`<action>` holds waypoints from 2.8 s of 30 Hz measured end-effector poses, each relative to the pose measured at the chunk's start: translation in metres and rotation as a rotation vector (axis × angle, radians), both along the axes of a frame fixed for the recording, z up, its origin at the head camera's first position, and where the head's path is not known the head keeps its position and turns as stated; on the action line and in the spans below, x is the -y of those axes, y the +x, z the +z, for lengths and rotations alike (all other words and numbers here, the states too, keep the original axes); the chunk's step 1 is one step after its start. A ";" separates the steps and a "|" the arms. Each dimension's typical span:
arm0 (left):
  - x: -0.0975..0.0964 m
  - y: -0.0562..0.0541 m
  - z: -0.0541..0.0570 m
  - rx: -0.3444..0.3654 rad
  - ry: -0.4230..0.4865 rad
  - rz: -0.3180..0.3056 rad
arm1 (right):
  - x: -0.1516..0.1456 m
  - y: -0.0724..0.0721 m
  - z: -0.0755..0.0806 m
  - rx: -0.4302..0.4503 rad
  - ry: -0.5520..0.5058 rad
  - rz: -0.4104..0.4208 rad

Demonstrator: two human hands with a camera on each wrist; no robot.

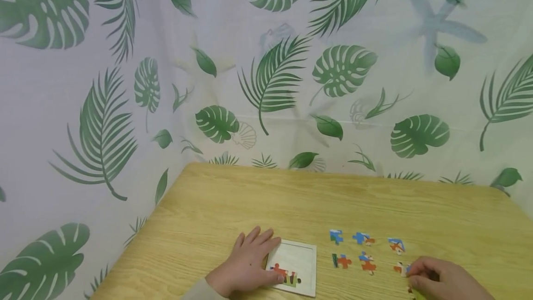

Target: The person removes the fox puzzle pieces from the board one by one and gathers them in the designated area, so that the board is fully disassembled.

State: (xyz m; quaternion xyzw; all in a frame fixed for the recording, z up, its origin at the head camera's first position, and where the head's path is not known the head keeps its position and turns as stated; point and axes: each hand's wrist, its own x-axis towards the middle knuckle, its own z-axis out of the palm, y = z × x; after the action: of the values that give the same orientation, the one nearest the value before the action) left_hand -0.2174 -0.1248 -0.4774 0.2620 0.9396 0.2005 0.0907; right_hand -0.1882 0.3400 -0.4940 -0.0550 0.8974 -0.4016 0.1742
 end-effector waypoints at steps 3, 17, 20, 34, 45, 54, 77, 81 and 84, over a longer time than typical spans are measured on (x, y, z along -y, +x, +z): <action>0.001 0.000 0.000 0.016 0.006 -0.004 | 0.003 0.002 0.004 -0.021 0.021 -0.009; 0.008 -0.004 0.000 0.096 0.087 -0.038 | 0.043 0.013 0.018 -0.199 -0.015 0.119; 0.009 -0.005 0.000 0.086 0.072 -0.044 | 0.052 0.014 0.018 -0.195 -0.066 0.139; 0.007 -0.003 -0.002 0.087 0.070 -0.031 | 0.111 0.012 0.014 -0.308 -0.178 0.251; 0.006 -0.002 0.001 0.095 0.083 -0.024 | 0.154 0.004 0.012 -0.316 -0.212 0.298; 0.006 -0.001 0.000 0.082 0.070 -0.016 | 0.188 0.001 0.016 -0.206 -0.149 0.247; 0.006 -0.002 0.000 0.057 0.049 -0.020 | 0.222 0.001 0.011 -0.304 0.032 0.251; 0.008 -0.001 0.001 0.059 0.054 -0.015 | 0.223 0.001 0.011 -0.322 0.042 0.253; 0.008 0.000 0.002 0.063 0.060 -0.018 | 0.224 0.001 0.011 -0.329 0.051 0.251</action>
State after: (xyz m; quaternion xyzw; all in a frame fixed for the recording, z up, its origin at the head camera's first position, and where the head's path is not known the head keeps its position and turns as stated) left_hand -0.2178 -0.1328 -0.4758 0.2666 0.9275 0.2359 0.1139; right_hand -0.1869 0.1163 -0.4831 -0.2270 0.9097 -0.3394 0.0752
